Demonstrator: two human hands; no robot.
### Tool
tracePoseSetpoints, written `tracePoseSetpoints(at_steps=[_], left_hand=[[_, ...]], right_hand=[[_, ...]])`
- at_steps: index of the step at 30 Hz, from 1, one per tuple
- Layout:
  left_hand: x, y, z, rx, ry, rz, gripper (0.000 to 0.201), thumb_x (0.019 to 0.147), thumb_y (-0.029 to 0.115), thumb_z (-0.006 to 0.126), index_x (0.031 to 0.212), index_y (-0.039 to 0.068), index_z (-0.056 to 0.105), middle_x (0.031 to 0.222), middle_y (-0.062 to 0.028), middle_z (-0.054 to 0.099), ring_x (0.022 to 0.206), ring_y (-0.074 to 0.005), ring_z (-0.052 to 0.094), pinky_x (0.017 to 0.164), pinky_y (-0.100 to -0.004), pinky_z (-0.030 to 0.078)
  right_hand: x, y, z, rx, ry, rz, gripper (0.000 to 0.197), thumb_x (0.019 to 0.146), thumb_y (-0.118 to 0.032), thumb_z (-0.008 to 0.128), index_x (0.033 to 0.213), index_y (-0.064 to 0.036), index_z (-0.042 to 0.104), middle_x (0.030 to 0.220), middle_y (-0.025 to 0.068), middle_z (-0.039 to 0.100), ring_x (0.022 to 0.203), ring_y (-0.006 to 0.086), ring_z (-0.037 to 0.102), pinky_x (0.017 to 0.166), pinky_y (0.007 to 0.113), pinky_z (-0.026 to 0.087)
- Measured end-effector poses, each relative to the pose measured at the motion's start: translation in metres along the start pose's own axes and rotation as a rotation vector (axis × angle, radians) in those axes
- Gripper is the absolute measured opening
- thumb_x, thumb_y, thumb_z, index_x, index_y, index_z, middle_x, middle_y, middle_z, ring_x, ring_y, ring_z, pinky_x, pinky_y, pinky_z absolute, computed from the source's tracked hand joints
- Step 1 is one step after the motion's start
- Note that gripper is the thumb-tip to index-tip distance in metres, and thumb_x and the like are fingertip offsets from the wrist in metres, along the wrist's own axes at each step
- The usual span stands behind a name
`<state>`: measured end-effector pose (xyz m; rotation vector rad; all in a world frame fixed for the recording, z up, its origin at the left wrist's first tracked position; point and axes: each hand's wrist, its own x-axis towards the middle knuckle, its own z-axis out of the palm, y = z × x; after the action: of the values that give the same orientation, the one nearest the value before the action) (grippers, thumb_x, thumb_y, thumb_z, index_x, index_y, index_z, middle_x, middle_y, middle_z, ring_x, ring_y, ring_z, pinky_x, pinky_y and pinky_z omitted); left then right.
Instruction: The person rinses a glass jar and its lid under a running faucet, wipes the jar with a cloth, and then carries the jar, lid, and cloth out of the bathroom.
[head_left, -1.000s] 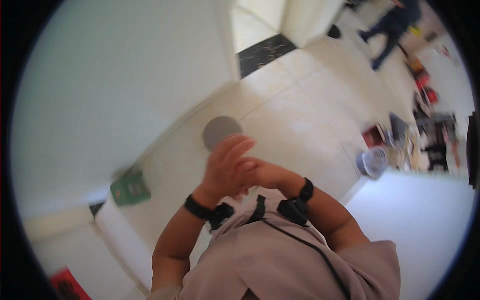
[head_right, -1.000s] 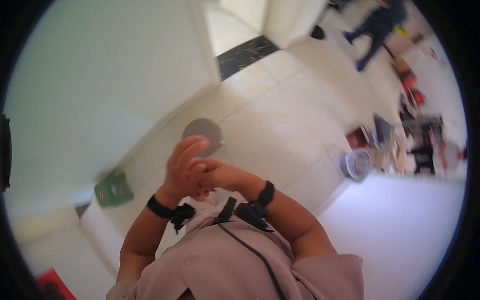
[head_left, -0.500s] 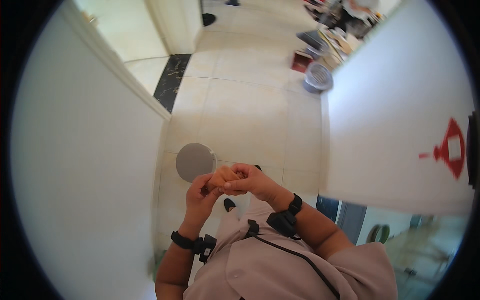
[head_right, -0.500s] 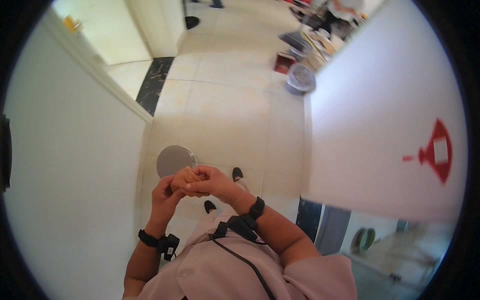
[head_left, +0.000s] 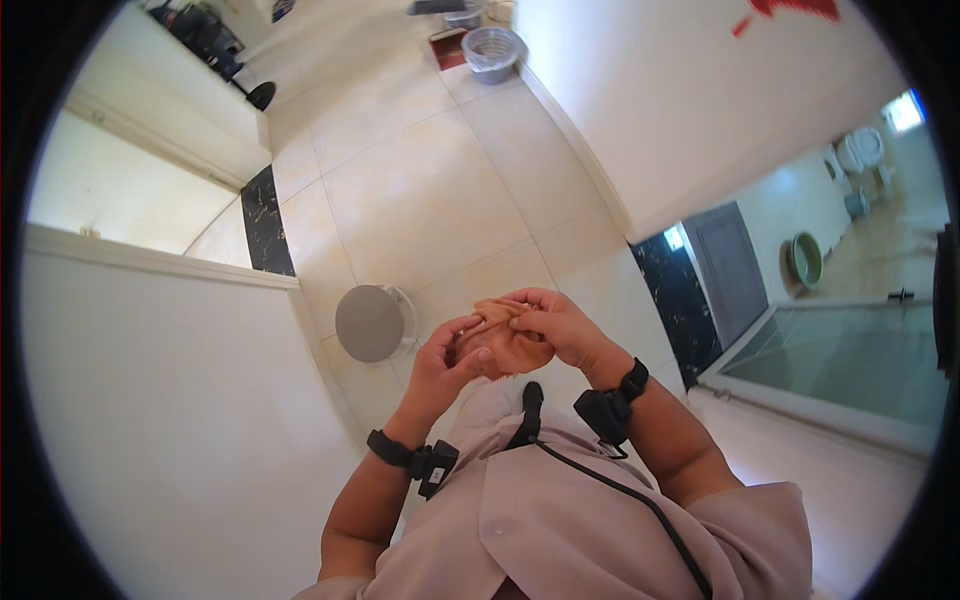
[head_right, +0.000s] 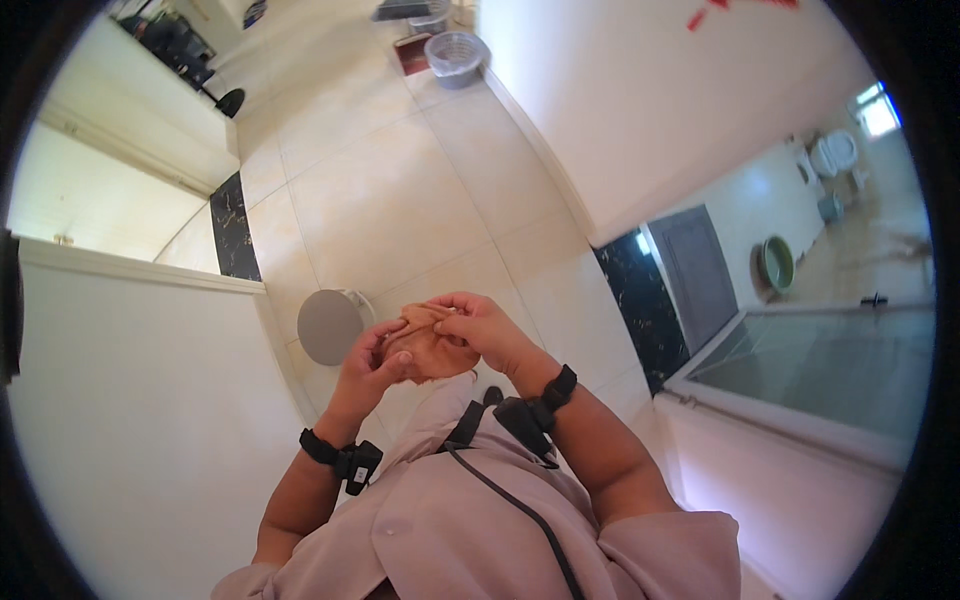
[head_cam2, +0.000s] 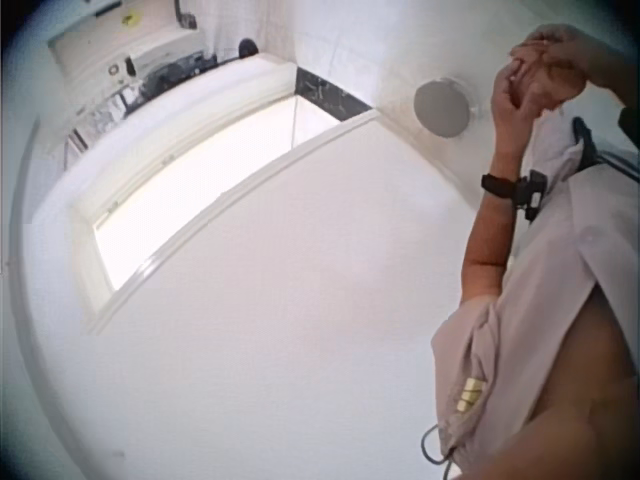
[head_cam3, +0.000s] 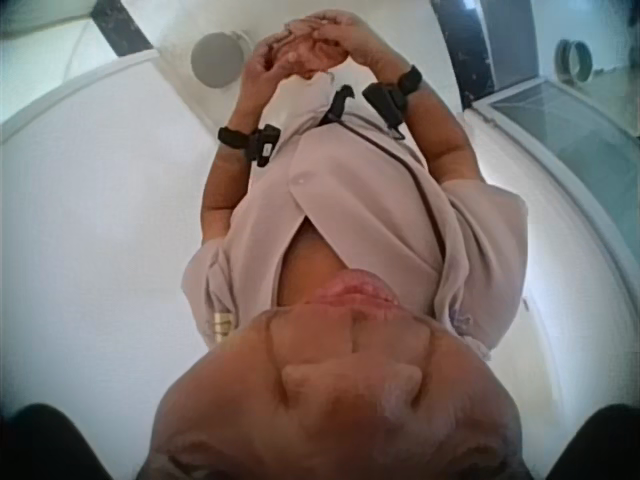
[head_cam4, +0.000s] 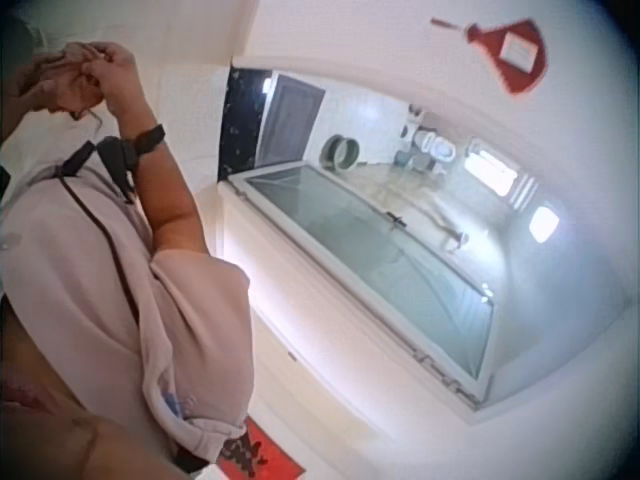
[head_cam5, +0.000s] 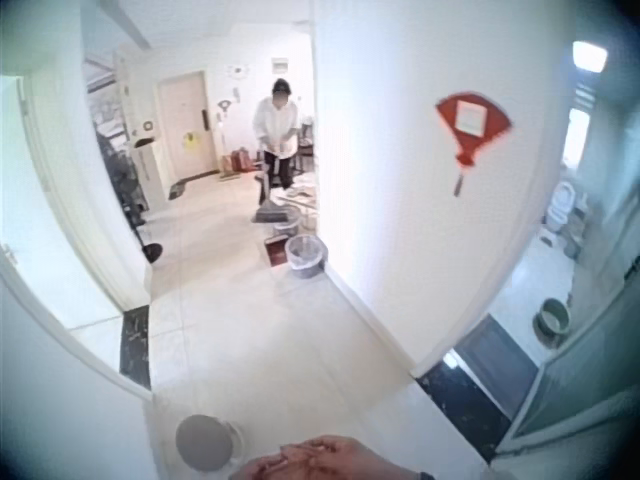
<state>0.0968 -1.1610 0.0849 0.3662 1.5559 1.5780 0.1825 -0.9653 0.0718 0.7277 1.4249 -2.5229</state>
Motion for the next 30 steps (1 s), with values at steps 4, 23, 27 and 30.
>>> tracePoseSetpoints(at_steps=[4,23,27,30], left_hand=[[-0.027,-0.013,0.042,0.057,-0.096,0.041,0.043,0.086,0.006,0.066,0.125,0.001,0.048,0.114,-0.0078,0.057,0.101,-0.0122,0.056,0.086,-0.0257,0.049],[-0.087,-0.020,0.084,-0.047,-0.438,0.058,0.049,0.092,0.005,0.057,0.136,0.003,0.037,0.130,-0.0074,0.046,0.115,-0.0157,0.051,0.095,-0.0304,0.046],[-0.096,-0.039,0.030,0.005,-0.374,0.023,0.045,0.091,0.003,0.057,0.133,0.002,0.040,0.126,-0.0060,0.050,0.110,-0.0161,0.056,0.093,-0.0297,0.047],[-0.118,-0.038,-0.034,0.054,-0.183,0.061,0.038,0.091,0.004,0.055,0.128,0.004,0.049,0.117,-0.0090,0.057,0.102,-0.0182,0.059,0.089,-0.0297,0.048]], right_hand=[[-0.067,0.030,-0.026,0.273,0.070,-0.023,0.032,0.086,-0.004,0.056,0.117,0.0016,0.057,0.104,0.0065,0.063,0.087,0.0113,0.060,0.075,0.023,0.049],[-0.161,0.070,-0.011,0.068,0.065,-0.053,0.043,0.086,-0.014,0.066,0.122,0.0020,0.050,0.107,0.0104,0.061,0.097,0.0173,0.061,0.085,0.029,0.050],[-0.137,0.081,-0.002,0.085,0.129,-0.043,0.038,0.088,-0.018,0.062,0.119,0.0017,0.053,0.103,0.0109,0.062,0.093,0.0175,0.062,0.079,0.031,0.052],[-0.109,0.074,0.014,0.251,0.080,0.078,0.035,0.092,-0.024,0.053,0.116,0.0009,0.051,0.101,0.0136,0.061,0.085,0.0217,0.064,0.075,0.034,0.055]])
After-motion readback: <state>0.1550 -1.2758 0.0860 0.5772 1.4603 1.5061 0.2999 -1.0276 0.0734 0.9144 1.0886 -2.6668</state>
